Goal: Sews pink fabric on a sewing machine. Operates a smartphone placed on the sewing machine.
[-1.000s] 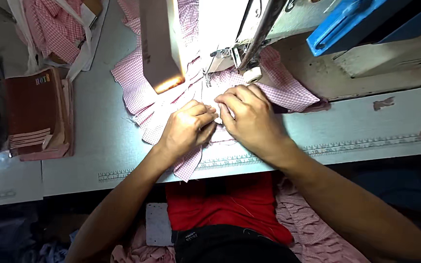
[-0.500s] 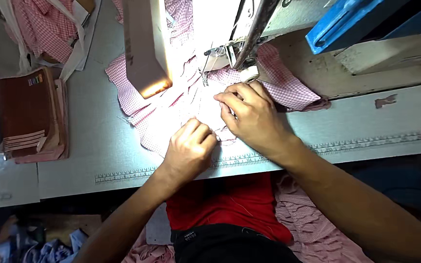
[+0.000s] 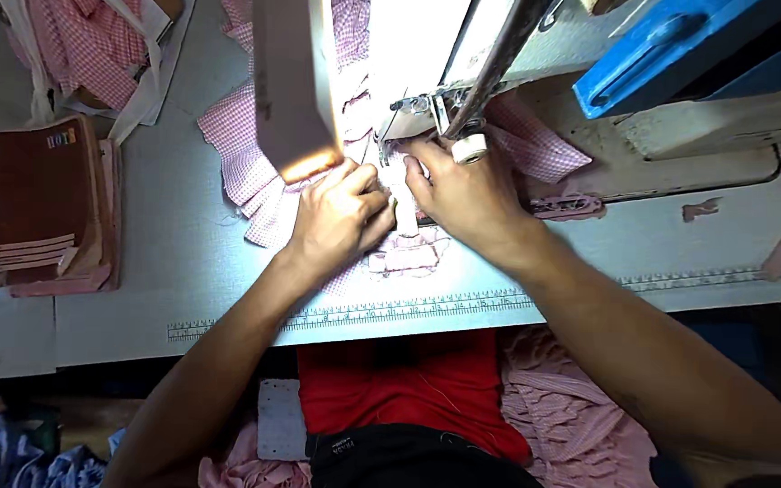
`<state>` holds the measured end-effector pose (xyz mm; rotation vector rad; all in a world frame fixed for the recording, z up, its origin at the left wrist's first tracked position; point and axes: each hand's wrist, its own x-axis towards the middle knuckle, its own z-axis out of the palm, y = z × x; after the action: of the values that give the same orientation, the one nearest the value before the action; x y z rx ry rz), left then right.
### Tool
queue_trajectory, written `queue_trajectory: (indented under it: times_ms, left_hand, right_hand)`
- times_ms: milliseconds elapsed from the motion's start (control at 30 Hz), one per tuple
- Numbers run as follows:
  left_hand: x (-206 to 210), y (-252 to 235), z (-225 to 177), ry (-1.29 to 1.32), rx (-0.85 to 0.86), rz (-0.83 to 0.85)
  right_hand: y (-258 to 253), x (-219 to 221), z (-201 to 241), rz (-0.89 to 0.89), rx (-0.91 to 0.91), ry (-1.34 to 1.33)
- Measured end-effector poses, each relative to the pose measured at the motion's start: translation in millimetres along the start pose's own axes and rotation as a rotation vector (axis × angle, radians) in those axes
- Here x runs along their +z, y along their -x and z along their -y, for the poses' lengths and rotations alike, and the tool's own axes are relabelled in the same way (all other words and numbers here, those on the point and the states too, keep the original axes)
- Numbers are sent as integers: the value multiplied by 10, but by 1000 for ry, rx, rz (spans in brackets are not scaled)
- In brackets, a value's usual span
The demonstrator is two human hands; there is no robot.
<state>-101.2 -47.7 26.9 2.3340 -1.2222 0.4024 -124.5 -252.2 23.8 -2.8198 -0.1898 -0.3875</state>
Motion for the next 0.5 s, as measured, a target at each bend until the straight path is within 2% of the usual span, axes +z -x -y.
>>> queue_trajectory:
  times_ms: [200,333,433,500]
  left_hand:
    - [38,-105,132,13,-3,-2]
    - [45,-68,165,41,-30,13]
    - [-1,-61,212,115,-32,52]
    - [-49,-104,280,183,-71,80]
  right_hand:
    - [-57,14,-30,4,39,24]
    - [398,-306,33,29,-34,-87]
    - [846,-610,-130,-237,-55,-183]
    - [1107,-998,-547,-451,38,-148]
